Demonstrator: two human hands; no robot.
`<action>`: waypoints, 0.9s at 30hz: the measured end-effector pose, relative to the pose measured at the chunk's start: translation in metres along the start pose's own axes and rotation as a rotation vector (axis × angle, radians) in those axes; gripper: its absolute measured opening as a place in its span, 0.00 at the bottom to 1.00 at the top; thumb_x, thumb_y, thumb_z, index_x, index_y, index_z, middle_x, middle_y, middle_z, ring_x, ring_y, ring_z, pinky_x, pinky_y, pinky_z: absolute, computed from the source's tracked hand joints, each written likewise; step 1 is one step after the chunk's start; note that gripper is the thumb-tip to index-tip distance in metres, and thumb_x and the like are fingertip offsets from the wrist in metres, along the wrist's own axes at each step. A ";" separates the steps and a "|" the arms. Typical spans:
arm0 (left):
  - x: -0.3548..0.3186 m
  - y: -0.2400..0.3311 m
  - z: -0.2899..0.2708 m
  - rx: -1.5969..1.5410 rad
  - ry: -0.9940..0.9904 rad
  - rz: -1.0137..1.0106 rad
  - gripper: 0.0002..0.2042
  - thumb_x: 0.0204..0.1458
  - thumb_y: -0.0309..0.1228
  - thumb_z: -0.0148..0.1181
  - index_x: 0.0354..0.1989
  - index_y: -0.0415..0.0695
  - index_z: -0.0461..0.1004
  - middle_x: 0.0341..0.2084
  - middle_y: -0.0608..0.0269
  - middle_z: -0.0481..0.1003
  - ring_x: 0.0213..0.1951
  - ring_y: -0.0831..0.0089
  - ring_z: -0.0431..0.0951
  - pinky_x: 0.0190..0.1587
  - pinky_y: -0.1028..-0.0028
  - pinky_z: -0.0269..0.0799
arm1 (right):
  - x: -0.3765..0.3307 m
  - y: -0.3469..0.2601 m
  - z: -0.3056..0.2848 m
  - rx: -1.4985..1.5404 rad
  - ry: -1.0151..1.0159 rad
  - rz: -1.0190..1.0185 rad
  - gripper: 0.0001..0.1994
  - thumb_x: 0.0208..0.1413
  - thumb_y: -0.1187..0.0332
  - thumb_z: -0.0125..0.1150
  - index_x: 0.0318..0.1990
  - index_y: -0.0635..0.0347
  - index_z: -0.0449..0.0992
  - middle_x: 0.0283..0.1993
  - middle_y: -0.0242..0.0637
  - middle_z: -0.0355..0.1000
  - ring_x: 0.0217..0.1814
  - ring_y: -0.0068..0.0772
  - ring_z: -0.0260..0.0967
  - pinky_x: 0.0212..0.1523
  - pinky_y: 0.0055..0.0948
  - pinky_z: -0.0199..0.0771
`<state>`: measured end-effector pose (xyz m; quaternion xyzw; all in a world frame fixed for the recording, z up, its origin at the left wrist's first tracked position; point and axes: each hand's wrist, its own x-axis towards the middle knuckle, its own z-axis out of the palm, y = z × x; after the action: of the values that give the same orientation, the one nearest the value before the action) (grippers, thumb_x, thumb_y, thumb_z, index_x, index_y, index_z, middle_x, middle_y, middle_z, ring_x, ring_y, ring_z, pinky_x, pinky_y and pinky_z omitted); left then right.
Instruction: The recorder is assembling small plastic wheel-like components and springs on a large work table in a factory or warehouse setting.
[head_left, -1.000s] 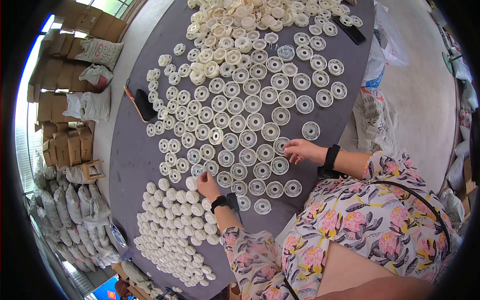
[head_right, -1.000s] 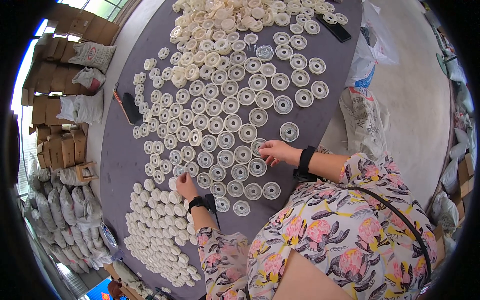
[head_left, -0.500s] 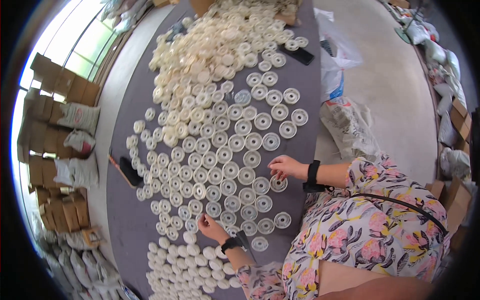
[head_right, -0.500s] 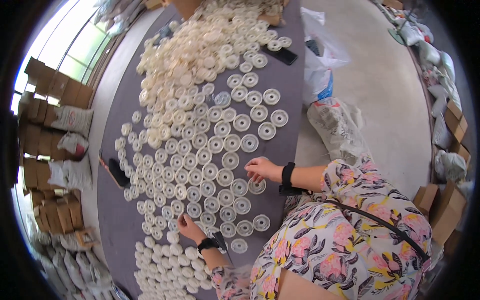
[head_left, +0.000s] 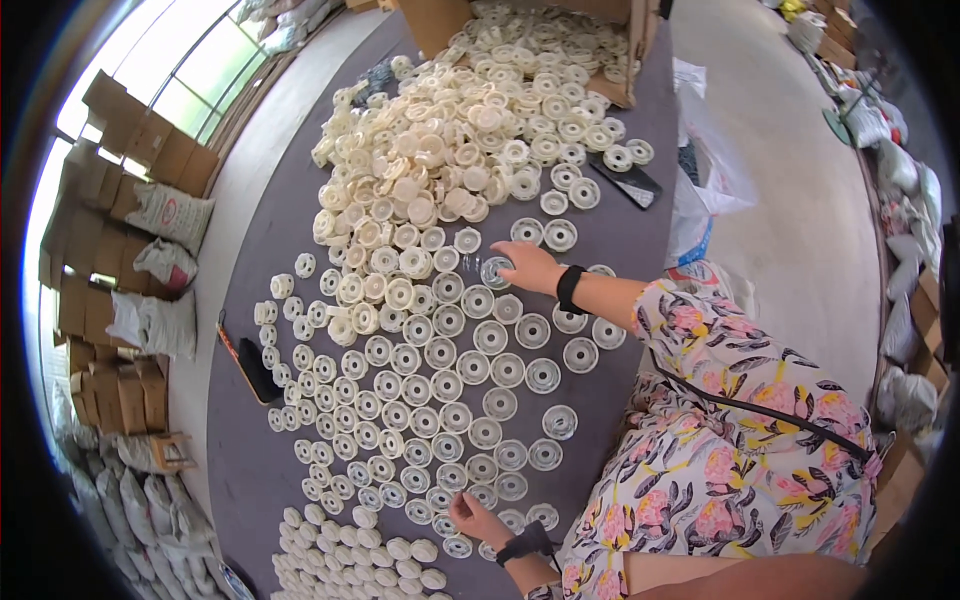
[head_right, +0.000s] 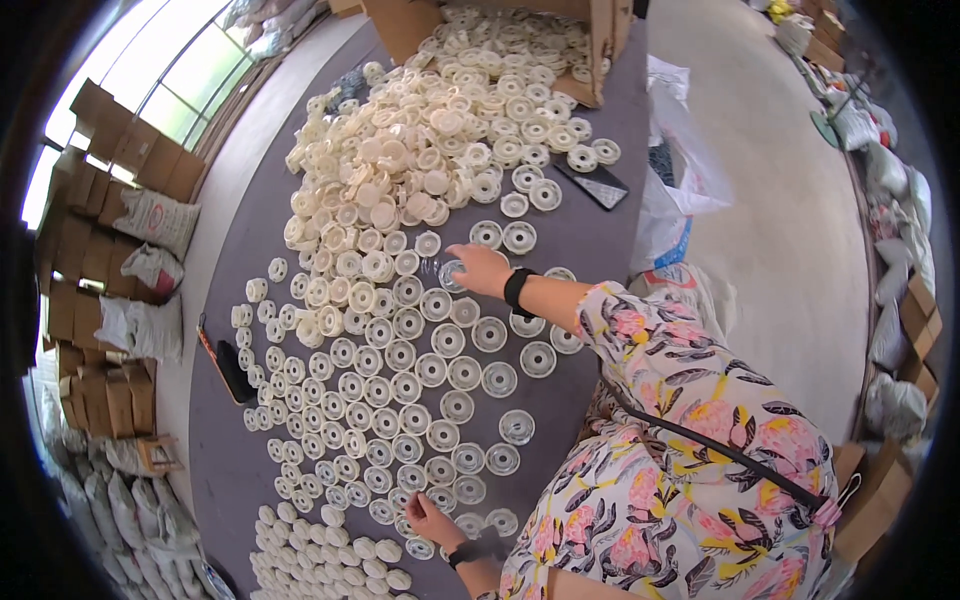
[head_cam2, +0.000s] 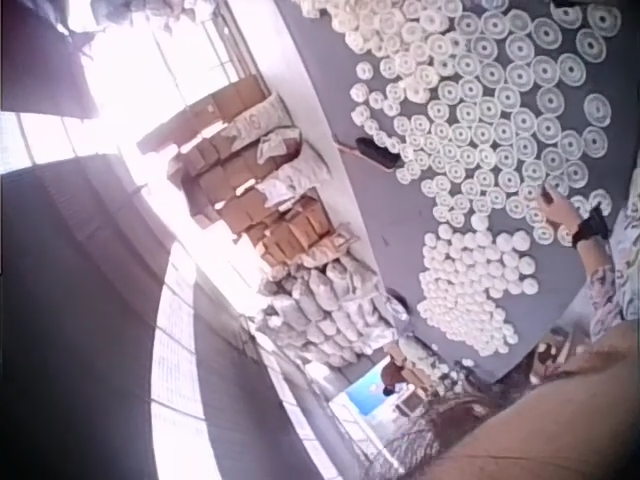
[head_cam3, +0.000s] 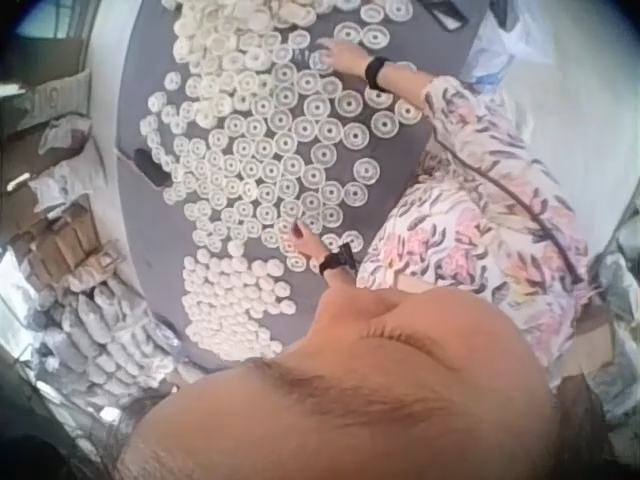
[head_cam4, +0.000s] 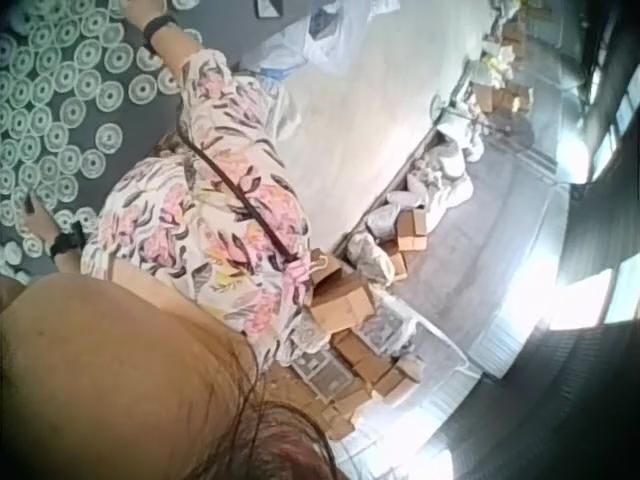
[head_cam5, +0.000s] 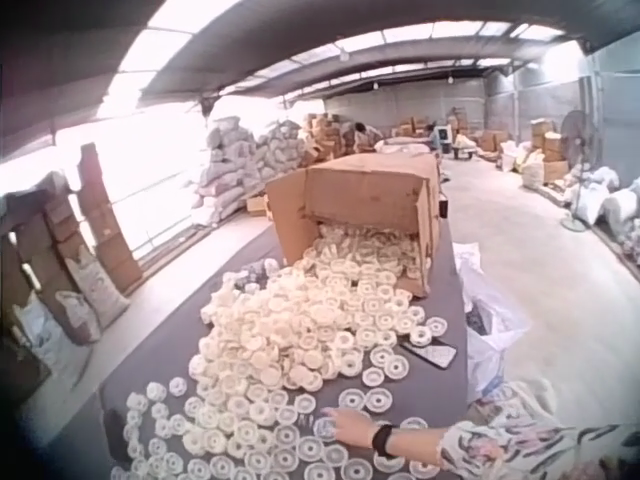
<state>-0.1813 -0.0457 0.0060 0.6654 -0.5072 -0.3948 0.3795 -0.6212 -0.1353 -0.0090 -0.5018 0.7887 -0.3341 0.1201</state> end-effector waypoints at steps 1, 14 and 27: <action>-0.011 0.014 0.004 0.001 0.016 -0.028 0.09 0.52 0.26 0.53 0.38 0.33 0.69 0.31 0.61 0.72 0.32 0.76 0.70 0.35 0.78 0.66 | 0.009 -0.011 -0.004 -0.004 -0.031 -0.009 0.26 0.43 0.59 0.58 0.52 0.54 0.65 0.45 0.45 0.68 0.48 0.44 0.65 0.47 0.39 0.68; -0.059 0.050 0.062 0.074 0.092 -0.192 0.08 0.51 0.26 0.54 0.38 0.36 0.70 0.32 0.61 0.70 0.33 0.74 0.70 0.37 0.75 0.67 | 0.059 0.004 0.008 -0.154 -0.257 -0.090 0.22 0.46 0.61 0.57 0.51 0.53 0.66 0.37 0.45 0.70 0.42 0.46 0.67 0.40 0.43 0.70; -0.081 0.053 0.054 0.092 0.141 -0.203 0.07 0.51 0.26 0.53 0.37 0.38 0.70 0.31 0.64 0.69 0.31 0.78 0.68 0.34 0.77 0.65 | 0.090 -0.008 0.012 -0.094 -0.410 -0.018 0.13 0.41 0.67 0.56 0.38 0.54 0.73 0.36 0.43 0.73 0.40 0.47 0.70 0.41 0.44 0.70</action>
<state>-0.2649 0.0173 0.0438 0.7561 -0.4268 -0.3597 0.3416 -0.6514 -0.2208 -0.0001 -0.5715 0.7578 -0.1891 0.2517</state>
